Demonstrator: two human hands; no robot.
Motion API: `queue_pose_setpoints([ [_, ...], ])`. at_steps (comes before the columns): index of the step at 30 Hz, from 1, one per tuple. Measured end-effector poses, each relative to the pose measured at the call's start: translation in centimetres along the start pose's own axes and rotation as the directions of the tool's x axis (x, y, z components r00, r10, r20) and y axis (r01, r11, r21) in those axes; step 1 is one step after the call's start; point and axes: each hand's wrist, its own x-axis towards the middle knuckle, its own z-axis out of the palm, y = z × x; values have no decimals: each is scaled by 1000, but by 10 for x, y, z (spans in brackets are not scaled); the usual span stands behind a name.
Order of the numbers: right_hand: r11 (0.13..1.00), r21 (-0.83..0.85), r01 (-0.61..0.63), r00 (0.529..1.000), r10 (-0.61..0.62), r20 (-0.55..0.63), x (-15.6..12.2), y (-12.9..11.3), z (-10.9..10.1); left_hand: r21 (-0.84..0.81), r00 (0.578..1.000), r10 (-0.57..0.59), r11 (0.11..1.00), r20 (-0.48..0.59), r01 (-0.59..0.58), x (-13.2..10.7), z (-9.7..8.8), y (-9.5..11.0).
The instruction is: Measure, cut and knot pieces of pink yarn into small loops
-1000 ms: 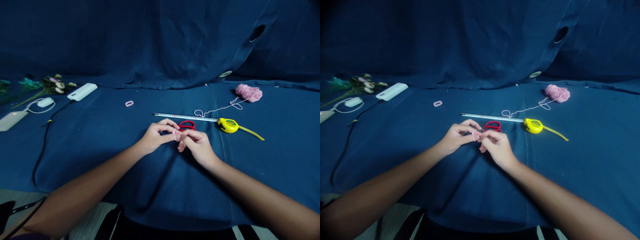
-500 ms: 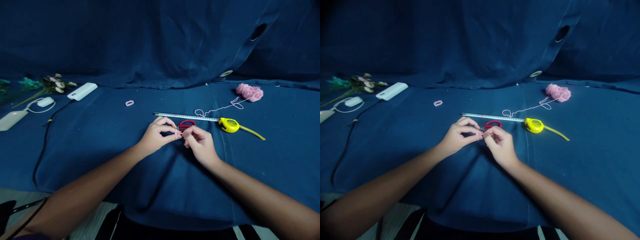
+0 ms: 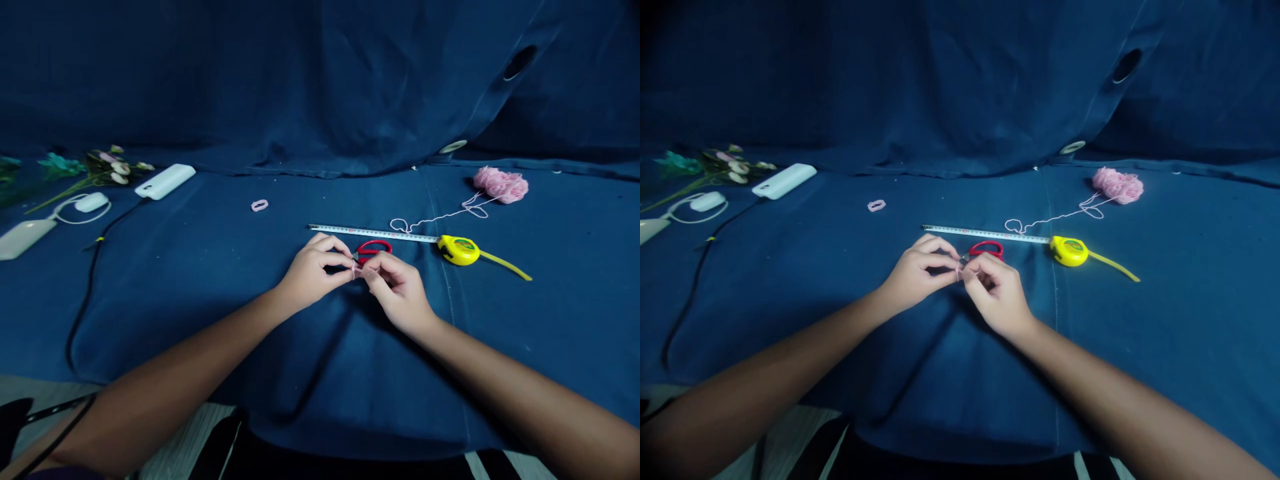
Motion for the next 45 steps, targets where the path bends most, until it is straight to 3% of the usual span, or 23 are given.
queue_pose_setpoints([
  [6,991,-116,74,994,-64,90,-1,-3,4,43,999,26,999,27,-27,-3,2,3],
  [12,972,-225,67,984,-28,173,-4,-7,6,91,995,48,994,82,-56,-4,3,10],
  [16,977,-185,103,973,-60,223,-4,-9,2,88,996,34,995,88,-42,-4,4,11],
  [24,994,-74,76,990,-67,126,-6,-6,-2,-10,998,-4,1000,55,5,-3,2,10],
  [29,982,-123,145,989,-143,26,-5,-6,-3,-142,999,-52,988,10,53,-2,2,7],
  [35,955,-224,192,981,-181,71,-2,-7,-2,-230,996,-86,970,-1,83,-2,3,2],
  [45,896,-358,263,963,-223,150,-1,-3,-4,-176,996,-77,981,35,82,-2,2,6],
])
